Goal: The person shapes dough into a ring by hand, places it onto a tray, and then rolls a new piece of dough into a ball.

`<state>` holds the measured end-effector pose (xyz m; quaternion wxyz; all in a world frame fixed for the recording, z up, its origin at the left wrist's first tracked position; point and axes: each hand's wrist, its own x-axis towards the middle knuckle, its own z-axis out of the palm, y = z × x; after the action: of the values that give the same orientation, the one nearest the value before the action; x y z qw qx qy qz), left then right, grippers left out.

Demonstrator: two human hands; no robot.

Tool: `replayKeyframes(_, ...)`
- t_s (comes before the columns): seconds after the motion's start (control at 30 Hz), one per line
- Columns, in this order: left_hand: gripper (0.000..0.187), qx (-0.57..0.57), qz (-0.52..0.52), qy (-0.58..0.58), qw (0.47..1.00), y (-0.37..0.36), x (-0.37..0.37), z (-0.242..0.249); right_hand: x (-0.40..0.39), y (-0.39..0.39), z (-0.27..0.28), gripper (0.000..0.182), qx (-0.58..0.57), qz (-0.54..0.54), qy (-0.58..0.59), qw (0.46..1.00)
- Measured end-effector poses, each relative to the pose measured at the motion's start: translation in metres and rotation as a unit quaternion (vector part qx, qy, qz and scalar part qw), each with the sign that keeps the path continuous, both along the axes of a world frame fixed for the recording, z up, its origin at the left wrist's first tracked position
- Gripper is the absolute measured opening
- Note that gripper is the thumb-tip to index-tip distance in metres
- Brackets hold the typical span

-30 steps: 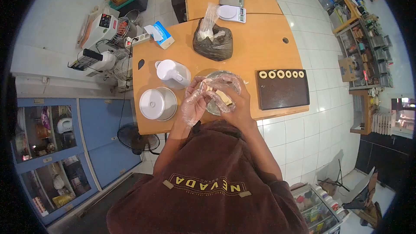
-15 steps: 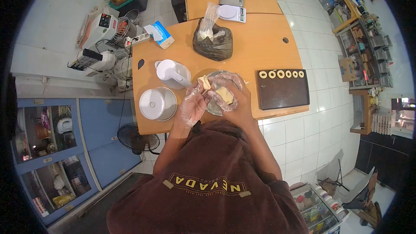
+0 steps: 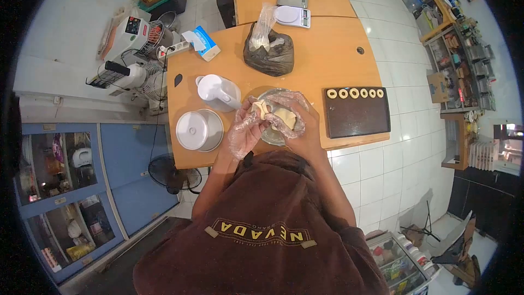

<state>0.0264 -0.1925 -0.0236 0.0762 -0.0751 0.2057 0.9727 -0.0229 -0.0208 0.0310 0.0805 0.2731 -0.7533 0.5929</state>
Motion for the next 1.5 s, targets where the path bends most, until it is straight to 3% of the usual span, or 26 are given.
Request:
replayKeyframes(0.3, 0.038, -0.055, -0.042, 0.034, 0.997, -0.001, 0.003, -0.002, 0.005, 0.003, -0.008, 0.037, -0.069, 0.04, -0.105, 0.991)
replayKeyframes(0.5, 0.032, 0.024, -0.017, -0.005, 1.0, 0.005, 0.004, 0.006, 0.011, 0.004, -0.009, 0.04, -0.132, 0.046, -0.186, 0.972)
replayKeyframes(0.63, 0.03, -0.023, -0.03, 0.016, 0.999, 0.007, 0.001, 0.012, 0.016, 0.007, -0.006, 0.043, -0.175, 0.047, -0.211, 0.961)
replayKeyframes(0.9, 0.039, -0.075, -0.034, 0.052, 0.995, 0.016, 0.0, 0.033, 0.019, 0.02, -0.005, 0.047, -0.156, 0.069, -0.195, 0.966)
replayKeyframes(1.0, 0.042, -0.043, -0.05, 0.094, 0.993, 0.012, 0.001, 0.018, 0.018, 0.027, -0.007, 0.052, -0.168, 0.089, -0.215, 0.958)
replayKeyframes(1.1, 0.042, -0.106, -0.022, 0.09, 0.99, 0.016, 0.007, 0.027, 0.018, 0.032, -0.01, 0.056, -0.172, 0.113, -0.218, 0.954)
replayKeyframes(1.5, 0.036, -0.125, -0.043, 0.093, 0.987, 0.045, 0.0, 0.03, 0.015, 0.064, -0.007, 0.058, -0.194, 0.127, -0.221, 0.947)
